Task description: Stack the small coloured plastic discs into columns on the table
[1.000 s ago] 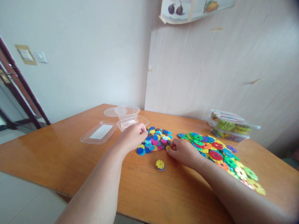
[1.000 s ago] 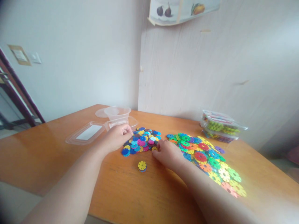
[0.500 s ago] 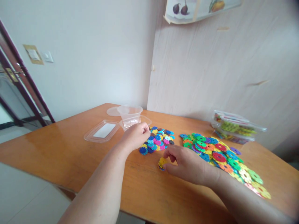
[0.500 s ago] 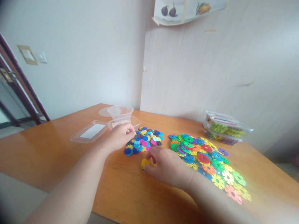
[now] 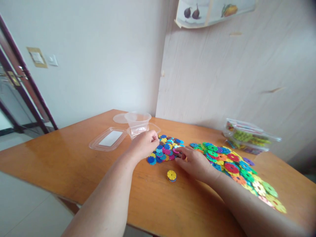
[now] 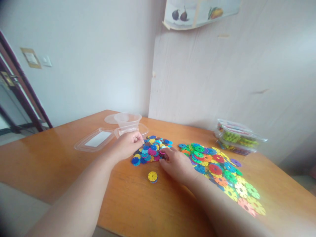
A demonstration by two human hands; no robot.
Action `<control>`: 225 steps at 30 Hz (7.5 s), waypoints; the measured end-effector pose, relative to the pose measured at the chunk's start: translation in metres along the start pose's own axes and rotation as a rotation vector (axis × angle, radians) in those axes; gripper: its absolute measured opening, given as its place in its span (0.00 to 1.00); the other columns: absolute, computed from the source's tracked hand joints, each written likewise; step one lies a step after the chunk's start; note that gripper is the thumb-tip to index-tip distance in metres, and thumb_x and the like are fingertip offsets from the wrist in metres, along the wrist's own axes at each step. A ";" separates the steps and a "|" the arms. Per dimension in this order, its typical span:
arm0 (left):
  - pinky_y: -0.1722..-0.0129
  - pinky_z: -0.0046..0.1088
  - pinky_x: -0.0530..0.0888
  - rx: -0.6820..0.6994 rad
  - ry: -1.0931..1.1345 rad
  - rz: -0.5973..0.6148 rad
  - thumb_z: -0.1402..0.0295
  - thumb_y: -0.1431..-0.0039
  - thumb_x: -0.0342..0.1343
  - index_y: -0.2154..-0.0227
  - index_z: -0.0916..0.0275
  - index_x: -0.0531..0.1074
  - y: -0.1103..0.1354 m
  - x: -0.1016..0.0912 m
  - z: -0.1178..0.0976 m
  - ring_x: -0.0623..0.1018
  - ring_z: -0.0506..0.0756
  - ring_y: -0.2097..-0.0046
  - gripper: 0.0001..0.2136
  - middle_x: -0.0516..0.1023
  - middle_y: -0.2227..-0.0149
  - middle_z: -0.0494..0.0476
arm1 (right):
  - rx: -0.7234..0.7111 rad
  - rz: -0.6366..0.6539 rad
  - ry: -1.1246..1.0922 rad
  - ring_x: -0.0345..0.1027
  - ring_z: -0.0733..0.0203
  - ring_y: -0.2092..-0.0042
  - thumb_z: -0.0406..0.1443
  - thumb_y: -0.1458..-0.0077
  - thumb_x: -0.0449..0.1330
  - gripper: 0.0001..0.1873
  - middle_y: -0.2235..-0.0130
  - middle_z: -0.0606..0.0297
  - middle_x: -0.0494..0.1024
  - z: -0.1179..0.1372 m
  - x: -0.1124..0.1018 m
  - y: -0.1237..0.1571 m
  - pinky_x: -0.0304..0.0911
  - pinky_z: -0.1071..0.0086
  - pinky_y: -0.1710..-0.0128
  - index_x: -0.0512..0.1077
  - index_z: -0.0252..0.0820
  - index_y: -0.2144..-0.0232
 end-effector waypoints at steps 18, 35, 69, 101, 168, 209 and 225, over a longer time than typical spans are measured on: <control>0.75 0.27 0.58 -0.016 0.015 0.023 0.60 0.43 0.53 0.71 0.58 0.69 0.001 0.001 0.000 0.71 0.51 0.72 0.08 0.73 0.75 0.49 | 0.009 0.038 0.039 0.69 0.62 0.64 0.35 0.43 0.58 0.08 0.61 0.64 0.77 0.005 0.002 -0.006 0.57 0.72 0.65 0.77 0.47 0.63; 0.74 0.26 0.59 -0.004 0.001 0.022 0.61 0.43 0.52 0.71 0.58 0.70 0.000 0.001 0.001 0.71 0.52 0.71 0.07 0.74 0.74 0.50 | -0.006 0.105 -0.228 0.63 0.65 0.70 0.40 0.45 0.61 0.11 0.71 0.69 0.72 0.008 -0.003 -0.003 0.56 0.72 0.70 0.77 0.44 0.61; 0.74 0.27 0.59 0.002 0.005 0.023 0.60 0.42 0.52 0.71 0.58 0.70 0.000 0.002 0.002 0.71 0.52 0.72 0.08 0.73 0.75 0.50 | -0.041 0.090 -0.043 0.67 0.63 0.69 0.41 0.44 0.60 0.15 0.68 0.68 0.76 0.003 0.000 -0.004 0.54 0.71 0.70 0.78 0.48 0.54; 0.74 0.27 0.58 -0.014 -0.010 0.027 0.61 0.43 0.52 0.71 0.58 0.69 0.001 0.001 -0.001 0.72 0.51 0.71 0.07 0.74 0.75 0.49 | 0.052 0.036 -0.061 0.64 0.63 0.72 0.41 0.43 0.58 0.17 0.73 0.70 0.72 -0.033 -0.002 -0.004 0.52 0.71 0.73 0.74 0.45 0.52; 0.74 0.26 0.59 -0.026 -0.006 0.044 0.60 0.42 0.52 0.70 0.58 0.70 0.001 -0.002 -0.003 0.71 0.52 0.71 0.08 0.74 0.74 0.51 | -0.018 0.202 -0.149 0.60 0.67 0.75 0.42 0.41 0.59 0.10 0.76 0.72 0.70 0.010 -0.022 0.014 0.48 0.72 0.76 0.75 0.44 0.61; 0.75 0.27 0.58 -0.013 -0.017 0.021 0.62 0.43 0.52 0.71 0.58 0.70 0.000 0.001 0.000 0.71 0.52 0.72 0.07 0.74 0.75 0.49 | 0.000 0.328 -0.319 0.58 0.68 0.75 0.44 0.48 0.65 0.14 0.75 0.73 0.69 0.032 -0.024 0.021 0.51 0.74 0.78 0.73 0.43 0.62; 0.74 0.27 0.59 -0.001 -0.018 0.024 0.62 0.43 0.52 0.71 0.58 0.69 0.000 0.001 0.000 0.71 0.52 0.71 0.07 0.74 0.75 0.49 | 0.015 0.109 0.031 0.69 0.61 0.68 0.43 0.41 0.56 0.20 0.65 0.65 0.80 0.006 0.001 -0.004 0.52 0.70 0.71 0.73 0.49 0.47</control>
Point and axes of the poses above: each hand's wrist, its own y-axis away from the middle knuckle, its own x-axis out of the palm, z = x × y, the point moved 1 cm from there along -y, towards the middle knuckle
